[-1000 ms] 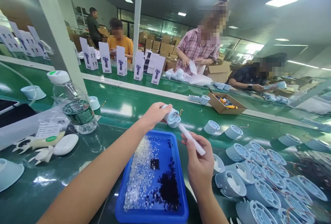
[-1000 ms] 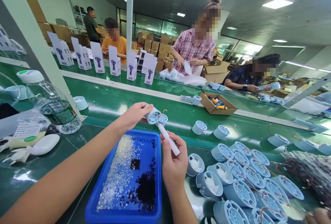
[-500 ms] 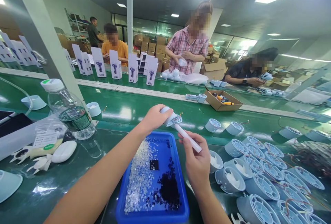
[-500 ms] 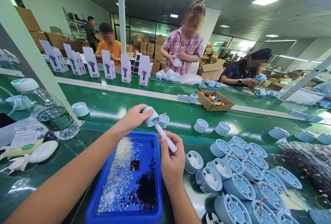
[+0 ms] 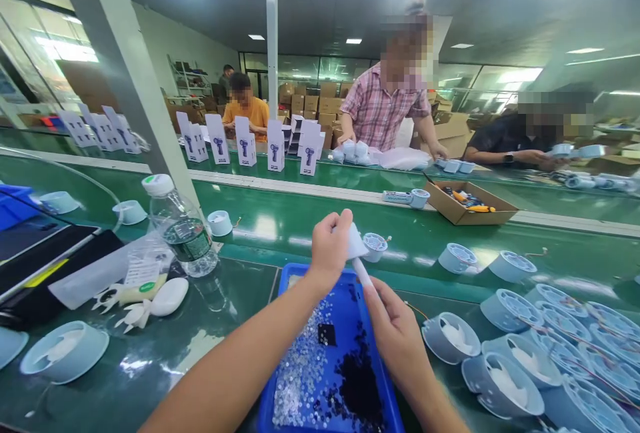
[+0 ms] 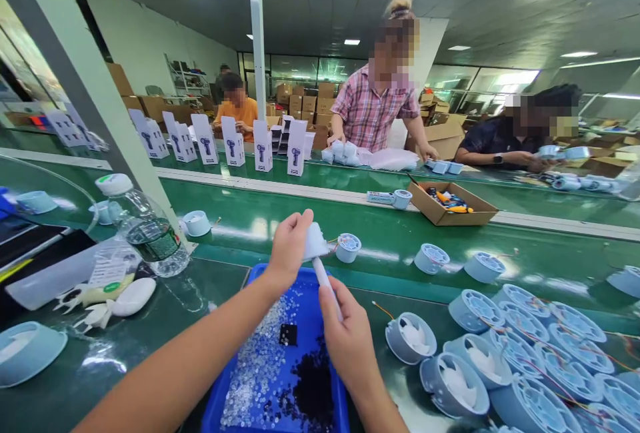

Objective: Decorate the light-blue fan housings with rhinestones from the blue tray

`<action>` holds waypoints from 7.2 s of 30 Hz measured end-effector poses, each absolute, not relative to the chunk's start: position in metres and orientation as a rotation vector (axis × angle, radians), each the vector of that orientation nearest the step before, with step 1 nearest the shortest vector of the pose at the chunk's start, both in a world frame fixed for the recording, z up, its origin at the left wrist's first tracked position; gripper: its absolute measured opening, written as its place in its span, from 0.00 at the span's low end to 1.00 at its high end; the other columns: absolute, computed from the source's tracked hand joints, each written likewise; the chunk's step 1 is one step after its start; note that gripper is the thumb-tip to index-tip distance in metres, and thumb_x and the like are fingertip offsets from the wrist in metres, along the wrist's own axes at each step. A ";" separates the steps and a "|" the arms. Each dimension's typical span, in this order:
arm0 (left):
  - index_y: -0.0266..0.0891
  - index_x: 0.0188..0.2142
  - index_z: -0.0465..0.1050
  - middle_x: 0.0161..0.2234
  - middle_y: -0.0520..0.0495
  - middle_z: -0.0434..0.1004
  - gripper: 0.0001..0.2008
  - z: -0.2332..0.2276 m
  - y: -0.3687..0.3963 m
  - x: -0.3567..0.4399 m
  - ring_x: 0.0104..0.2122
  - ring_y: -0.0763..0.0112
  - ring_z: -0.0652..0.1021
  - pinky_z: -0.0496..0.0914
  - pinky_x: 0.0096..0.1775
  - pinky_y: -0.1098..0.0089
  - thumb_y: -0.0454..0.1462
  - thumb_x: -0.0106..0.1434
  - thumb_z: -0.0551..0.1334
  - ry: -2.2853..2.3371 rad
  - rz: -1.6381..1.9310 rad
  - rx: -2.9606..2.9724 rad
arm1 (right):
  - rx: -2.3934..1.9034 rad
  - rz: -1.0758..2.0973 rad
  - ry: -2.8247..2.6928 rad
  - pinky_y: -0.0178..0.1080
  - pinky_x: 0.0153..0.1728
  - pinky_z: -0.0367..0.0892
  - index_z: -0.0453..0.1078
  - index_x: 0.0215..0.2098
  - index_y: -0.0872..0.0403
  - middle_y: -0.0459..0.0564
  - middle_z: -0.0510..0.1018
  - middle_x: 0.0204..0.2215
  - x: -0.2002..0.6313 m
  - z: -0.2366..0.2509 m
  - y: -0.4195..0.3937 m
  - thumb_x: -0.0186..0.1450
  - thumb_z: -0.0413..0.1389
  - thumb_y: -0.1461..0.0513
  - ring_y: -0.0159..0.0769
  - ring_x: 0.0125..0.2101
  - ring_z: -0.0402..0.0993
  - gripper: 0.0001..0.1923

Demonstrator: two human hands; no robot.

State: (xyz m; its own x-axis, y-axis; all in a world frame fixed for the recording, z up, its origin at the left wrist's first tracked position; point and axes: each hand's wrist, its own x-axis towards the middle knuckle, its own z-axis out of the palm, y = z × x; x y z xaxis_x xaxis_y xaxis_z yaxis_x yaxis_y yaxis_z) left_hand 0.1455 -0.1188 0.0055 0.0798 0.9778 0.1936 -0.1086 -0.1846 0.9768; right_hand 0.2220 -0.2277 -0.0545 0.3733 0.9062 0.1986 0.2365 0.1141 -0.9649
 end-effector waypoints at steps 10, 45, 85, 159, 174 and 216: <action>0.40 0.24 0.58 0.24 0.55 0.60 0.14 -0.001 -0.127 0.154 0.25 0.77 0.64 0.61 0.29 0.73 0.44 0.58 0.61 0.854 1.300 1.333 | -1.265 0.792 -1.004 0.32 0.16 0.45 0.71 0.43 0.58 0.37 0.52 0.16 0.216 -0.050 -0.230 0.65 0.50 0.45 0.27 0.17 0.45 0.25; 0.41 0.57 0.65 0.61 0.30 0.53 0.32 -0.014 -0.014 0.014 0.62 0.36 0.52 0.52 0.57 0.43 0.49 0.53 0.60 2.255 0.348 1.762 | -1.067 0.791 -1.694 0.34 0.23 0.59 0.61 0.21 0.52 0.42 0.67 0.18 0.212 -0.051 -0.248 0.63 0.53 0.61 0.28 0.19 0.61 0.12; 0.36 0.55 0.66 0.54 0.34 0.68 0.30 0.013 -0.029 0.026 0.51 0.53 0.72 0.68 0.48 0.61 0.35 0.52 0.66 1.941 0.827 1.854 | -1.078 0.567 -1.792 0.33 0.24 0.60 0.60 0.25 0.52 0.41 0.66 0.21 0.212 -0.057 -0.249 0.64 0.52 0.66 0.28 0.22 0.63 0.10; 0.39 0.14 0.49 0.18 0.55 0.50 0.22 0.014 -0.127 0.149 0.22 0.77 0.57 0.56 0.26 0.71 0.38 0.58 0.59 1.003 1.406 1.321 | -1.386 0.534 -1.278 0.33 0.17 0.55 0.73 0.45 0.57 0.42 0.63 0.16 0.219 -0.049 -0.233 0.67 0.48 0.49 0.31 0.18 0.59 0.23; 0.42 0.27 0.58 0.30 0.49 0.65 0.18 0.014 -0.139 0.149 0.32 0.69 0.69 0.65 0.34 0.66 0.49 0.52 0.66 0.719 1.188 1.487 | -1.177 0.707 -0.956 0.31 0.17 0.46 0.70 0.47 0.56 0.36 0.49 0.17 0.219 -0.050 -0.239 0.67 0.51 0.48 0.26 0.17 0.45 0.21; 0.41 0.49 0.68 0.55 0.41 0.67 0.20 0.045 -0.059 0.043 0.54 0.55 0.68 0.66 0.52 0.58 0.43 0.56 0.60 1.467 0.666 2.287 | -1.029 0.658 -1.861 0.32 0.22 0.60 0.56 0.26 0.50 0.41 0.65 0.21 0.201 -0.061 -0.255 0.62 0.55 0.65 0.28 0.21 0.62 0.12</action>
State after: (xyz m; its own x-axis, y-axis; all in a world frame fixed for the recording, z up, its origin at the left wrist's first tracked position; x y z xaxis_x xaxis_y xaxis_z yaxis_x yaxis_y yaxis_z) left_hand 0.0428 -0.0590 0.0445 0.3560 0.9125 0.2012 0.7520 -0.4076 0.5179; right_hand 0.2011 -0.2550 -0.0615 -0.2650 0.8565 0.4430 0.3879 0.5153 -0.7642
